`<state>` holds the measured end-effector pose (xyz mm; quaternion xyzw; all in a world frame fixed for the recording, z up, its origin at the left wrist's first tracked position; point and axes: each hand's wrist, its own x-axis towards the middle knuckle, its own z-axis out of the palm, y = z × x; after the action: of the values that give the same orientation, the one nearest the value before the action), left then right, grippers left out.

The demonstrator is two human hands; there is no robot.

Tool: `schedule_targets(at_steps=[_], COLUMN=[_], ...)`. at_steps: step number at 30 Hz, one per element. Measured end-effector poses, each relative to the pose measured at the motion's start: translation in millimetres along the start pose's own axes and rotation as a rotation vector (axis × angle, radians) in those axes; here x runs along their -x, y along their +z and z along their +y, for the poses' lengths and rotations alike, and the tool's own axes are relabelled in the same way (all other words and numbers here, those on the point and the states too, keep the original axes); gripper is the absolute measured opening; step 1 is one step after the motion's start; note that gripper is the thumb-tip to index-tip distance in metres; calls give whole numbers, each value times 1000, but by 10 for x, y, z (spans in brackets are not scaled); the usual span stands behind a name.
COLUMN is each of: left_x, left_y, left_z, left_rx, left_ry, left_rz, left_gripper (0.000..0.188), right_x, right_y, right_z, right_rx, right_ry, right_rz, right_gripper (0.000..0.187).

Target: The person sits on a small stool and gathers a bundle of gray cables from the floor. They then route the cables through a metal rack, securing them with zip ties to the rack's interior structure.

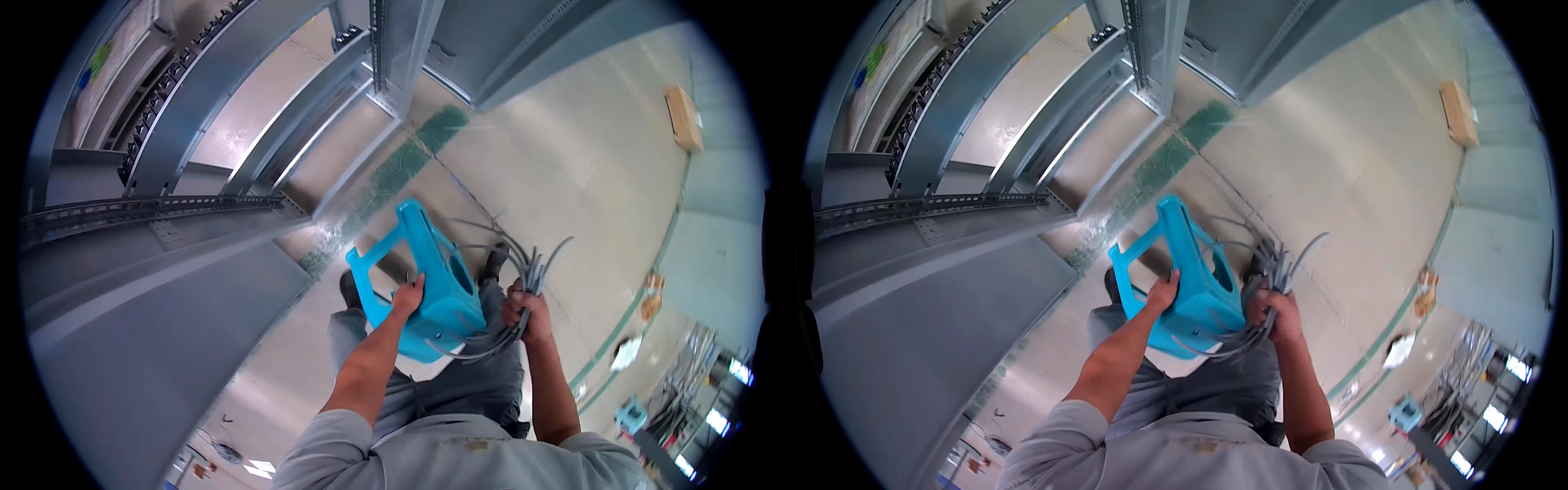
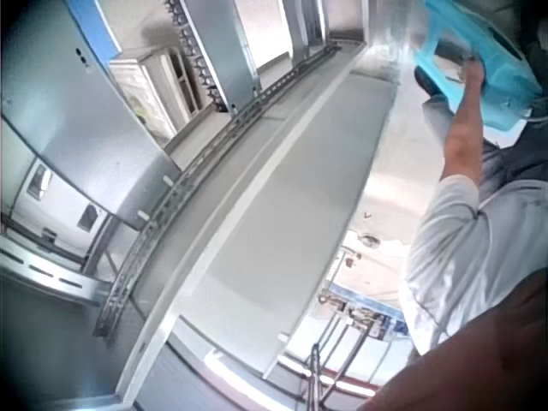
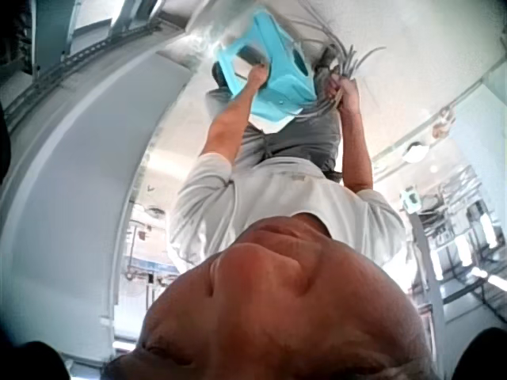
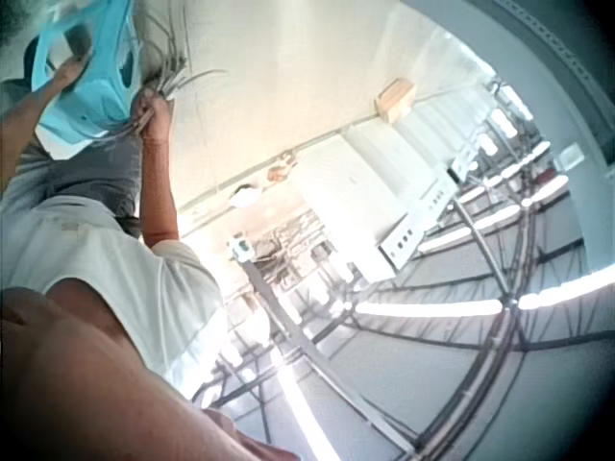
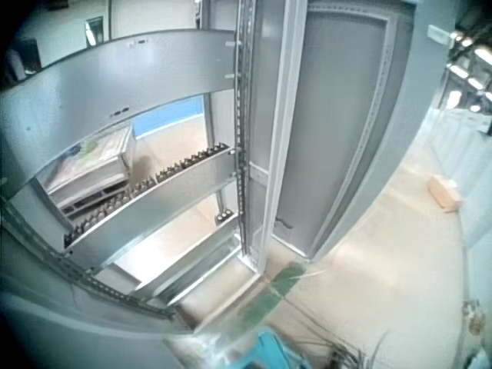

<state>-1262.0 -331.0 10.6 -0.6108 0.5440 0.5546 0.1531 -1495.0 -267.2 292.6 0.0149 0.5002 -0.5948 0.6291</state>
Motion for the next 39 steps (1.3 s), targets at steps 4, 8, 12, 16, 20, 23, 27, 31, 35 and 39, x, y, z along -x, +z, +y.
schedule_targets(at_steps=[4, 8, 12, 16, 20, 23, 27, 31, 35, 39], left_x=[-424, -752, -1113, -1322, -1376, -1308, -1213, -1207, -1435, -1621], left_y=[302, 512, 630, 612, 233, 50, 7, 65, 114, -422], left_z=[96, 193, 569, 774, 553, 450, 425, 798, 795, 987], left_rx=[-9, 38, -29, -28, 47, -62, -23, 93, 234, 14], left_ry=[-77, -81, 55, 192, 464, 463, 278, 269, 396, 360], left_rz=[-57, -109, -126, 156, 466, 277, 67, 100, 41, -279], left_gripper=[85, 80, 73, 64, 72, 94, 110, 103, 95, 91], right_x=[-837, -1317, -1846, -2434, -2953, -3347, -3910, -4306, -4455, -4579], right_y=[-89, -7, 260, 524, 815, 879, 986, 907, 738, 358], right_z=[-281, -556, -507, -370, -261, -212, -62, 53, 248, 440], right_rx=[175, 146, 152, 178, 201, 191, 157, 145, 174, 176], right_ry=[126, 207, 240, 292, 339, 379, 416, 437, 438, 387], right_rz=[-49, -71, -38, 46, 77, 60, 30, -67, -92, -99], right_gripper=[17, 16, 13, 10, 10, 12, 12, 10, 11, 13])
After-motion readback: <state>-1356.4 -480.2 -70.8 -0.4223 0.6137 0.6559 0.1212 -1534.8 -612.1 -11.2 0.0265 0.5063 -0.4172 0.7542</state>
